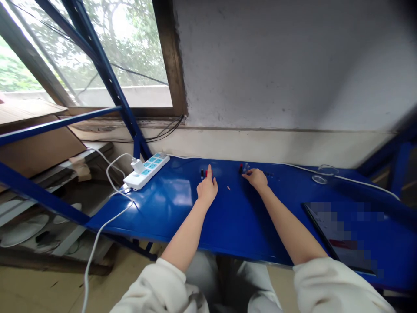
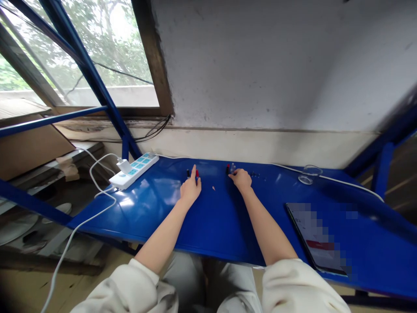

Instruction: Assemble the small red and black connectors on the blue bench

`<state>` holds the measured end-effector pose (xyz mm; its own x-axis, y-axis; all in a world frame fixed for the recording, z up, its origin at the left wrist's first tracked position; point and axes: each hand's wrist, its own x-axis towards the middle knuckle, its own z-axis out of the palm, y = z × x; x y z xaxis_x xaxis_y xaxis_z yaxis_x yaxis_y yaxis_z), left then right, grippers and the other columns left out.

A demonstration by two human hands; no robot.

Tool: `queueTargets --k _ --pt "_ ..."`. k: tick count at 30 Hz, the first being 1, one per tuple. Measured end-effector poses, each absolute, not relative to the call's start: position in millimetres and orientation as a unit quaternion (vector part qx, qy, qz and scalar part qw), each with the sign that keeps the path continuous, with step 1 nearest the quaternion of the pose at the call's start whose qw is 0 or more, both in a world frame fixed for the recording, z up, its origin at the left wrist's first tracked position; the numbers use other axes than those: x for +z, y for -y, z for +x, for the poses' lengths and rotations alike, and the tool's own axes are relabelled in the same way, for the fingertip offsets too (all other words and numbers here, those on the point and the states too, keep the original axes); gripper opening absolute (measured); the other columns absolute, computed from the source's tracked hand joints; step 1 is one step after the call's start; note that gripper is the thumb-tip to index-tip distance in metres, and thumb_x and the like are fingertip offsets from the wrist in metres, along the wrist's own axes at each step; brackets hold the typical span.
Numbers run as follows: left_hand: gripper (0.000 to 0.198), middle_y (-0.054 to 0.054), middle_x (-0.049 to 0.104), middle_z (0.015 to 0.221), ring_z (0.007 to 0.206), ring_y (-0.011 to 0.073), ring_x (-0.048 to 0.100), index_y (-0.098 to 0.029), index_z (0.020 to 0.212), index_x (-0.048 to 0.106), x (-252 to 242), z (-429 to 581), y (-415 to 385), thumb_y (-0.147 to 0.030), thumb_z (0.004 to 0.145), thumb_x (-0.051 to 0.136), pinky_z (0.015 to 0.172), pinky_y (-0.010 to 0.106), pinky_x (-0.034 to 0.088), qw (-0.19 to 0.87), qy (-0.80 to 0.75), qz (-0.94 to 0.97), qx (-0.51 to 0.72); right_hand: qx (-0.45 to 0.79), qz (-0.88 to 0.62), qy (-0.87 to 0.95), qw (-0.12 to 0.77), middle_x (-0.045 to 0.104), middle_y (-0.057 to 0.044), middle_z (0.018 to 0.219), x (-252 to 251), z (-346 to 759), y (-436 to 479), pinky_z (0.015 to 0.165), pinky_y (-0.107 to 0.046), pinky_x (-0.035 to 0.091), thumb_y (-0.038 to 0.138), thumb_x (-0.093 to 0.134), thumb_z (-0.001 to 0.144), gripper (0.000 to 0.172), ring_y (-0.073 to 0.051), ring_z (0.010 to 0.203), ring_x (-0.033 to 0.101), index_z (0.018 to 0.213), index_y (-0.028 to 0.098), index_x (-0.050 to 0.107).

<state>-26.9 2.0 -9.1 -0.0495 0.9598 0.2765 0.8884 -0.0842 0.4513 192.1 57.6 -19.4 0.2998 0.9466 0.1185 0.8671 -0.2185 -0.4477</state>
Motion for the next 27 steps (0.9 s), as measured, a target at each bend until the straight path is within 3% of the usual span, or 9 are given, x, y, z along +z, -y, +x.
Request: queueTargets --k 5,10,12,15,20,27 --pt "0.055 0.010 0.062 0.079 0.068 0.0210 0.061 -0.024 0.137 0.018 -10.6 -24.9 -3.9 -0.030 0.085 0.035 0.064 0.030 0.043 0.062 -0.675 0.693 0.246 0.112 -0.768 0.607 0.174 0.065 -0.011 0.073 -2.1 189.0 -41.2 0.050 -0.026 0.040 0.041 0.067 0.059 0.036 -0.021 0.065 0.062 0.083 0.014 0.065" --pt "0.036 0.012 0.057 0.105 0.078 0.0201 0.061 -0.023 0.121 0.044 -11.3 -24.7 -7.9 -0.026 0.086 0.033 0.066 0.028 0.043 0.065 -0.655 0.690 0.300 0.138 -0.672 0.664 0.297 0.065 -0.010 0.075 12.5 158.7 1.5 0.059 -0.027 0.041 0.046 0.057 0.069 0.034 -0.020 0.070 0.061 0.085 0.017 0.065" --pt "0.027 0.010 0.059 0.101 0.080 0.0188 0.060 -0.022 0.107 0.052 -11.8 -23.8 -8.9 -0.022 0.086 0.034 0.068 0.028 0.043 0.089 -0.632 0.689 0.342 0.190 -0.598 0.696 0.348 0.065 -0.006 0.074 12.5 144.9 15.2 0.061 -0.025 0.042 0.045 0.051 0.074 0.033 -0.016 0.068 0.060 0.091 0.019 0.063" --pt "0.018 0.005 0.062 0.086 0.076 0.0145 0.060 -0.020 0.095 0.054 -12.8 -18.9 -7.4 -0.018 0.083 0.040 0.068 0.024 0.044 0.176 -0.563 0.686 0.426 0.229 -0.586 0.666 0.400 0.064 -0.005 0.071 4.5 132.7 22.2 0.060 -0.025 0.042 0.046 0.042 0.079 0.033 -0.015 0.063 0.058 0.083 0.018 0.059" --pt "0.018 0.001 0.059 0.076 0.041 0.0037 0.046 -0.017 0.096 0.049 -14.0 -4.9 2.1 -0.026 0.082 0.043 0.041 0.017 0.038 0.394 -0.436 0.642 0.492 0.280 -0.608 0.596 0.444 0.058 -0.004 0.056 -15.1 132.2 13.3 0.052 -0.026 0.039 0.059 0.022 0.082 0.053 -0.015 0.051 0.054 0.067 0.018 0.052" --pt "0.024 -0.002 0.054 0.068 0.035 0.0023 0.044 -0.015 0.092 0.049 -10.7 0.0 7.7 -0.034 0.079 0.048 0.036 0.016 0.036 0.469 -0.372 0.606 0.524 0.225 -0.603 0.613 0.458 0.055 -0.004 0.055 -12.1 128.9 19.1 0.052 -0.026 0.036 0.061 0.018 0.082 0.056 -0.015 0.051 0.051 0.060 0.019 0.047"
